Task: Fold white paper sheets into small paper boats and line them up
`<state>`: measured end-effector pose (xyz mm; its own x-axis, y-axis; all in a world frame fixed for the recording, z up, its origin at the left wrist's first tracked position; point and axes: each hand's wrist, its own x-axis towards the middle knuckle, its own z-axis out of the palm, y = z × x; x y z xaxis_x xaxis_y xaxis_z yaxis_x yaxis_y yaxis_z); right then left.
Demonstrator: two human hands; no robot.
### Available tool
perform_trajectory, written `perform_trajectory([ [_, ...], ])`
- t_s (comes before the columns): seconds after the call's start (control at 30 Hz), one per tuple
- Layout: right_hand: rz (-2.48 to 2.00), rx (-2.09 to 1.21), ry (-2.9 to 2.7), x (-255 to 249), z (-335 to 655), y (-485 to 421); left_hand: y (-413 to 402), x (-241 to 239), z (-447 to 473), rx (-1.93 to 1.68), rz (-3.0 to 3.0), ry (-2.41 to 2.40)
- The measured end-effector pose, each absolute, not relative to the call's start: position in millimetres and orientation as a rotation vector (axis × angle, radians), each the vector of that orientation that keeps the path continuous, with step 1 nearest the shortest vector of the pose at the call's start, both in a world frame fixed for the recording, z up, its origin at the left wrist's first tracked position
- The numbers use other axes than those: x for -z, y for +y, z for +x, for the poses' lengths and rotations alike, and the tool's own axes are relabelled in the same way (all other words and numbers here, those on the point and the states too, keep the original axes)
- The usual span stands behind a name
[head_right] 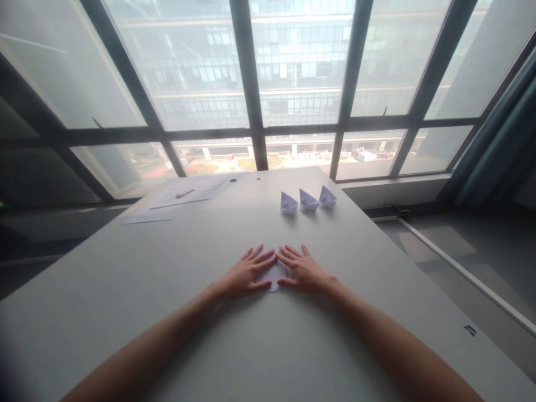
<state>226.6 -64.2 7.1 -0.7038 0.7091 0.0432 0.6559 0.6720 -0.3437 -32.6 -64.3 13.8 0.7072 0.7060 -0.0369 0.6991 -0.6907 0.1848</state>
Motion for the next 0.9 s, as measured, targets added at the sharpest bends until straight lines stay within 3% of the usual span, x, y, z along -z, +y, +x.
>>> perform_trajectory([
  [0.9, -1.124, -0.461, -2.703, -9.0, 226.1, -66.1, -65.2, -16.9, -32.0, -0.036, 2.727, 1.134],
])
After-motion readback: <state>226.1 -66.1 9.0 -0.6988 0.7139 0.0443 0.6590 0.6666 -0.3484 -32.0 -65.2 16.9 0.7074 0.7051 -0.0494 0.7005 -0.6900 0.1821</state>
